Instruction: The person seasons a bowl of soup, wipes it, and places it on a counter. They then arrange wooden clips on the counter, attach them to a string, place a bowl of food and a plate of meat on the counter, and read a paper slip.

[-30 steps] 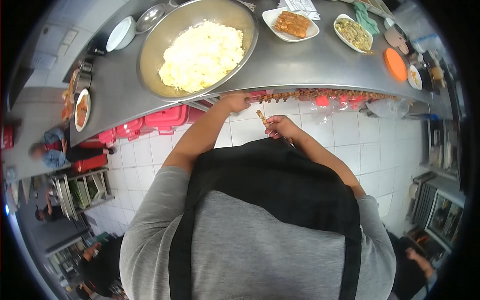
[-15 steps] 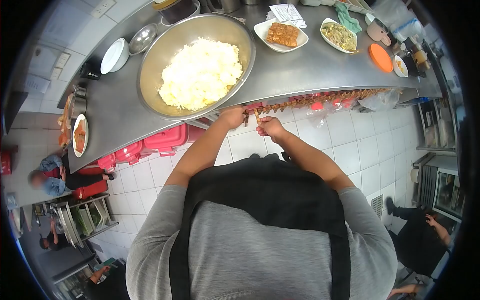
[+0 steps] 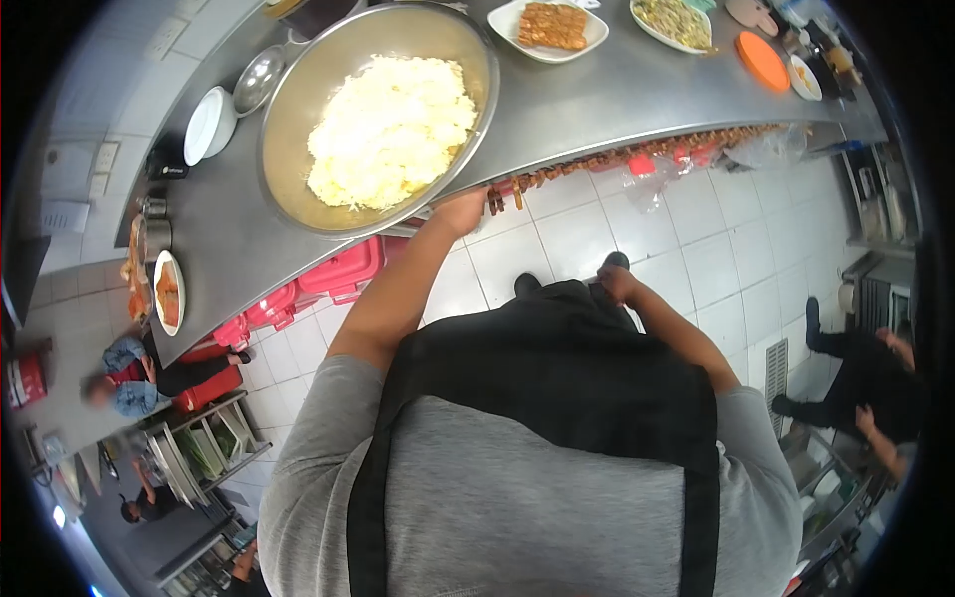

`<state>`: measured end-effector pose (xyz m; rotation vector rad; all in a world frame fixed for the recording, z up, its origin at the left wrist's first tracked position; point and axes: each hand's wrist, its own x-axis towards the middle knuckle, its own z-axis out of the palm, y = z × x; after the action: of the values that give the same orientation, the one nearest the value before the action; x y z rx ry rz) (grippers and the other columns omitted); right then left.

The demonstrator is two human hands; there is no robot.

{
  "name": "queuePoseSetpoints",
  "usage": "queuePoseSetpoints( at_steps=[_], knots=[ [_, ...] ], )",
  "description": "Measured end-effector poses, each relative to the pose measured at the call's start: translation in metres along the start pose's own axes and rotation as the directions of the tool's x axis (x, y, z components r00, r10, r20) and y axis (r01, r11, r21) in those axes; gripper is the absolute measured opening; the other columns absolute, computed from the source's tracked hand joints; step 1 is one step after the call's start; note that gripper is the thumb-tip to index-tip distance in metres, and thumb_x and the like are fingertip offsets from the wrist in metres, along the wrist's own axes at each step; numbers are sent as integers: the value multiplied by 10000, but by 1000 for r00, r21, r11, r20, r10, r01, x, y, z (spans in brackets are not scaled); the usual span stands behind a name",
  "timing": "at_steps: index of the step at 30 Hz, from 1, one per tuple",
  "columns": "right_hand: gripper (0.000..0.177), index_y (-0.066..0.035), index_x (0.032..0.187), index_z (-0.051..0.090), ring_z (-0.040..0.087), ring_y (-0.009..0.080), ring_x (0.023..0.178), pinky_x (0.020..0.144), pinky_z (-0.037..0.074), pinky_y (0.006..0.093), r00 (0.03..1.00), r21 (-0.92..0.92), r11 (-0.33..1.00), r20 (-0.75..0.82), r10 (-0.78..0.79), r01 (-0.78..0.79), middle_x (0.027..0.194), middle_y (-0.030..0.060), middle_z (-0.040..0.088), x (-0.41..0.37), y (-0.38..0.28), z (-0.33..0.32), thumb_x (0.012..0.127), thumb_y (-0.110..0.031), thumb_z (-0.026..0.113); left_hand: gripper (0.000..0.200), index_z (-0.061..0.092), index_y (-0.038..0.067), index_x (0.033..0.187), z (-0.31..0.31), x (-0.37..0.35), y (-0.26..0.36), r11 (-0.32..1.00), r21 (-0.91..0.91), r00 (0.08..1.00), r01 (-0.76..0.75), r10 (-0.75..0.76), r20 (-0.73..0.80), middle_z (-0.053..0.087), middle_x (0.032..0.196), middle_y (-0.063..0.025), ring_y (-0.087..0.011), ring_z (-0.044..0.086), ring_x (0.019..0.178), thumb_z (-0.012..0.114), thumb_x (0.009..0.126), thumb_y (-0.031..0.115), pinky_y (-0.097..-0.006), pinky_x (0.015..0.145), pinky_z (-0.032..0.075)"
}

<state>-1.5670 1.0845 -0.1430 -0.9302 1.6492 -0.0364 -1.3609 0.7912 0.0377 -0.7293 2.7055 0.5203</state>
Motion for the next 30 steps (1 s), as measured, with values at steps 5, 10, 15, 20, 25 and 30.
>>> queuePoseSetpoints(
  at_steps=[5, 10, 15, 20, 25, 30],
  knots=[
    [442, -24, 1152, 547, 619, 244, 892, 794, 484, 310, 940, 109, 982, -321, -113, 156, 973, 146, 634, -54, 21, 49, 740, -162, 624, 396, 466, 31, 1208, 1, 27, 32, 998, 50, 999, 32, -33, 9, 566, 1067, -242, -369, 546, 1008, 423, 814, 29, -427, 855, 425],
    [514, -93, 1204, 488, 507, 374, 1028, 897, 412, 412, 608, -5, 970, -778, -157, 244, 1086, 200, 554, -82, -27, -15, 721, -146, 657, 453, 388, 56, 1276, 10, 31, 39, 993, -100, 998, 64, -63, 7, 547, 1095, -253, -389, 517, 1040, 470, 833, 109, -443, 883, 408],
    [658, -109, 1267, 433, 345, 338, 1233, 1010, 287, 463, -29, -413, 867, -906, -422, 279, 1300, 152, 393, -141, -116, -173, 656, -68, 673, 474, 416, 82, 1269, 48, 53, 29, 997, 55, 977, 50, -37, -212, 576, 1079, -212, -378, 564, 961, 548, 828, 194, -447, 819, 444],
    [761, -113, 1363, 305, 269, 286, 1310, 1061, 214, 464, 170, -604, 795, -790, -589, -49, 1415, 123, 289, -102, -110, -223, 683, -130, 647, 490, 439, 131, 1260, 71, 65, 14, 986, 141, 910, -84, 133, -393, 606, 1022, -192, -386, 580, 916, 600, 798, 168, -444, 812, 456],
    [695, -149, 1344, 352, 328, 262, 1275, 1028, 250, 463, 77, -652, 758, -755, -651, 16, 1395, 83, 343, -69, -108, -219, 702, -84, 612, 668, 392, 198, 1314, 49, 30, 47, 993, 78, 954, -91, 110, -279, 489, 1211, -200, -384, 498, 1070, 640, 715, 42, -439, 868, 431],
    [596, -159, 1218, 504, 428, 241, 1182, 952, 321, 416, -173, -675, 738, -730, -661, 26, 1269, 53, 481, -50, -110, -214, 652, -33, 641, 676, 419, 222, 1316, 111, -19, 67, 988, 146, 848, -48, 117, -517, 165, 1437, -181, -440, 141, 1319, 667, 706, 73, -537, 1032, 219]
  ],
)
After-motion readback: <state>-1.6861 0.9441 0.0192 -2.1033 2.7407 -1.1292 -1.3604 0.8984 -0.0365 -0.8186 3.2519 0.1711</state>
